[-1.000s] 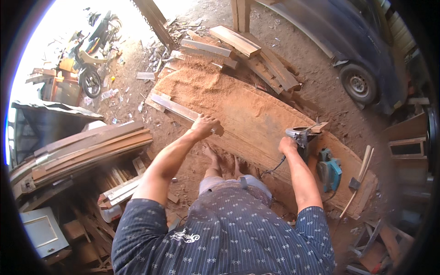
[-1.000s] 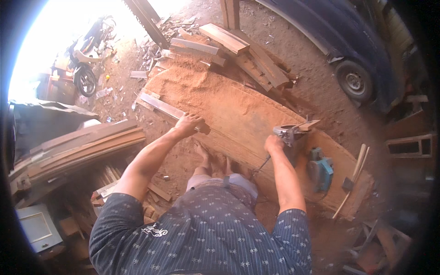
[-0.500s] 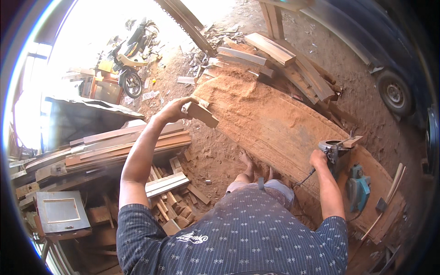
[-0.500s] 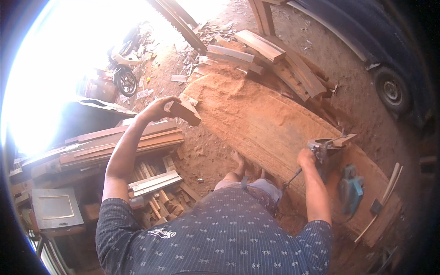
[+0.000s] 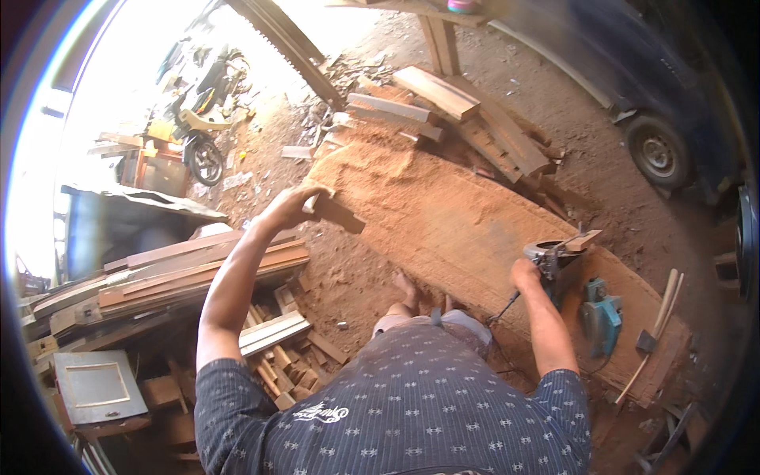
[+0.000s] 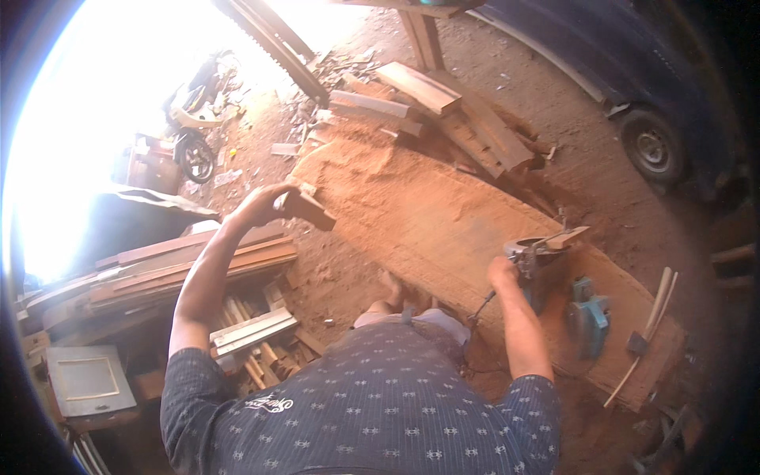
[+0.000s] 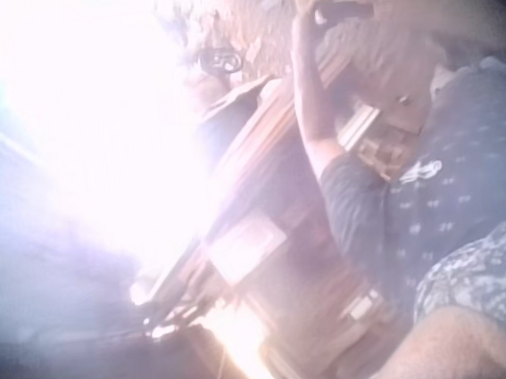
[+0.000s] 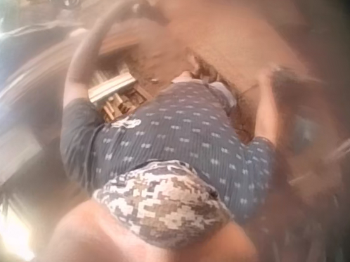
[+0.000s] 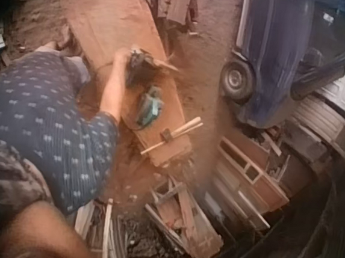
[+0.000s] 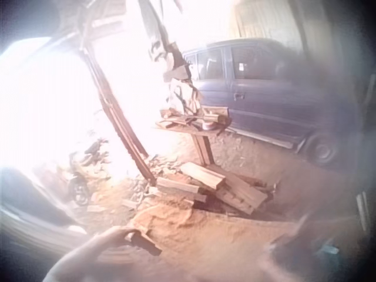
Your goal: The person uses a circular saw to cut a long wooden plank into smaller pieces. They measure and mark the wood with a square ruler before making cuts. The person also uses a hand planer to smooth the edges of the cut wood pieces.
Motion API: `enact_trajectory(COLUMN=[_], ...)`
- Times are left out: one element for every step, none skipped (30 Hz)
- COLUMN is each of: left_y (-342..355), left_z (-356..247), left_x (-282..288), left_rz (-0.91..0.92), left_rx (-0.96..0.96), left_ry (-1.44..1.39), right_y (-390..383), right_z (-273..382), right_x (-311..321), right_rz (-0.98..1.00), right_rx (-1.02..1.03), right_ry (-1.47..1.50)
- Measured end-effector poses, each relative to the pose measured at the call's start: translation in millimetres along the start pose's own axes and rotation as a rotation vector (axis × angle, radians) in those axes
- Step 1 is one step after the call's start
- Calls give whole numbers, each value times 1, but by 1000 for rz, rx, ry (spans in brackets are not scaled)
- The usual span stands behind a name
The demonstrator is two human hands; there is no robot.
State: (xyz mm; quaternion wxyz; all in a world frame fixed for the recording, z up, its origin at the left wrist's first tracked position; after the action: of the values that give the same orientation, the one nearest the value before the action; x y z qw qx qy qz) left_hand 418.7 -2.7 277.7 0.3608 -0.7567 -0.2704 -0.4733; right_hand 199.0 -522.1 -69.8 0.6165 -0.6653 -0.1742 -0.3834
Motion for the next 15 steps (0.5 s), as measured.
enact_trajectory(left_y=[-9, -16, -21, -27, -51, -75, -82, -82, -87, -93, -95, -101, -105, -104, -108], left_z=[0, -12, -33, -52, -60, -68, -78, -87, -96, -106, -122, -131, -134, -138, -142], left_x=[-8, -11, -3, 2, -3, -10, -21, -34, -50, -65, -75, -86, -96, -103, -107], left_rz=[-46, -95, -139, -179, -243, -307, -364, -412, -459, -503, -501, -553, -607, -613, -623], left_rx=[-8, 31, 56, 84, 120, 152, 148, 135, 125, 119, 181, 189, 199, 222, 249], left_ry=[-47, -87, -129, -172, -209, -246, -300, -355, -427, -500, -532, -505, -474, -499, -521], right_y=[-7, -20, -24, -27, -53, -85, -99, -108, -116, -124, -131, -137, -142, -145, -148], right_z=[0, 8, 6, 5, 25, 47, 55, 58, 64, 68, 69, 73, 78, 79, 82], right_x=[5, 13, 12, 11, 33, 60, 66, 68, 68, 66, 66, 68, 70, 74, 80], right_rz=[-15, -23, -15, -6, -15, -23, -73, -126, -201, -280, -275, -267, -260, -202, -144], right_rx=[19, 38, 24, 13, 92, 166, 230, 284, 349, 413, 414, 434, 458, 443, 434], right_ry=[-3, -9, -4, 2, 76, 153, 210, 275, 402, 526, 567, 614, 661, 707, 752])
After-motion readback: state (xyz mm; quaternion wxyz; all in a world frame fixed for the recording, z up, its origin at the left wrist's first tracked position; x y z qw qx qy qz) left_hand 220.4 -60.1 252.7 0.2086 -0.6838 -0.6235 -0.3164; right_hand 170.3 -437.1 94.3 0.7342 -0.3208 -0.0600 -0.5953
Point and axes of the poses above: each hand's wrist, its own y-axis towards the middle knuckle, its own x-axis out of the back of the hand, z = x × y, the point moved 1 cm from there along y, towards the middle knuckle
